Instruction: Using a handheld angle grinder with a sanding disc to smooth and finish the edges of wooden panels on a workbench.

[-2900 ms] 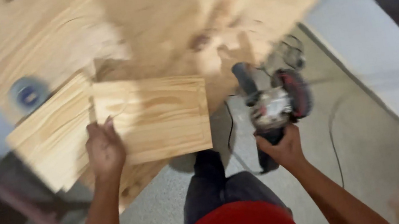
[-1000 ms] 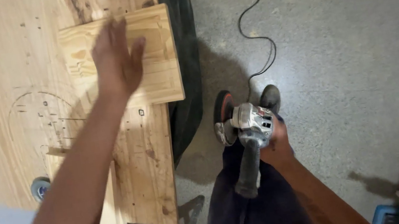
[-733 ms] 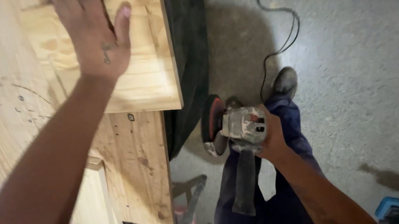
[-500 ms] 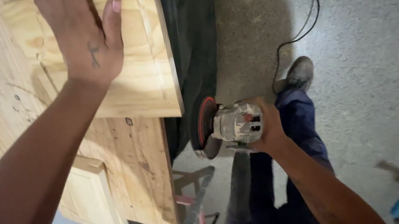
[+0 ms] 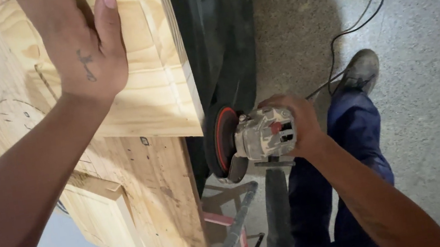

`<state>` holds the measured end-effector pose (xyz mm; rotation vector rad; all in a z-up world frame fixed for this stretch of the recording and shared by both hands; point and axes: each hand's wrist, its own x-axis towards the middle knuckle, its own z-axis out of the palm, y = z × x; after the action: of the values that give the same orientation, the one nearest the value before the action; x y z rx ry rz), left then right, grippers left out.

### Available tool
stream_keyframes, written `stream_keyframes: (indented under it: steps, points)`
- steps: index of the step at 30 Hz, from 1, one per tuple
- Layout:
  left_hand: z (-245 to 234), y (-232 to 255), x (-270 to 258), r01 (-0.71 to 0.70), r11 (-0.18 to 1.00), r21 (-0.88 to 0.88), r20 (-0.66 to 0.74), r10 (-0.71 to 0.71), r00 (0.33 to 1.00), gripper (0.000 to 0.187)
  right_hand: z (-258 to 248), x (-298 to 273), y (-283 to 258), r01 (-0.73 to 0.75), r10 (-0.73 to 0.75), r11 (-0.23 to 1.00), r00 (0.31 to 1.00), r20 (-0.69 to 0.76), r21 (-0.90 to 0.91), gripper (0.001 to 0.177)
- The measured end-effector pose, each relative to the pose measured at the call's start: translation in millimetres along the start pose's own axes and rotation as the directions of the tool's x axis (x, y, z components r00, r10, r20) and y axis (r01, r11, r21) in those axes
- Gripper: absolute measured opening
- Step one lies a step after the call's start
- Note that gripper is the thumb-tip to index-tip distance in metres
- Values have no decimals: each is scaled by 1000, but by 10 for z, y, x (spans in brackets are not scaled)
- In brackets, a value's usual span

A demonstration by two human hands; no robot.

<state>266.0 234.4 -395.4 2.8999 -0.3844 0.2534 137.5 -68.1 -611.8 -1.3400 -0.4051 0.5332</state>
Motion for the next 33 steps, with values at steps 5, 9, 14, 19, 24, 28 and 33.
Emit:
stream_keyframes:
  steps: [5,9,14,19,24,28,33]
  points:
    - [14,122,110,47,998,39,-30,-46,998,46,57,101,92,189,-195,979,978,-69,-78,66]
    - [49,116,112,12,1000,0,-69,-12,998,42,-4,339,18,271,-276,960,958,-75,-66,66]
    - [63,131,126,107,994,-14,-21,-108,994,45,-106,603,57,290,-302,948,950,-83,-132,75]
    - [49,75,96,184,983,7,44,-184,982,46,-212,990,63,-220,213,967,974,-73,-125,46]
    - [53,102,152,198,979,47,45,-200,979,47,-362,1435,20,245,-246,969,967,-62,-34,63]
    - [43,92,170,150,988,50,29,-151,988,45,-385,1719,77,345,-346,938,930,-123,-32,67]
    - [38,72,180,168,985,39,54,-170,984,44,-456,1992,-125,401,-403,915,907,-123,-35,49]
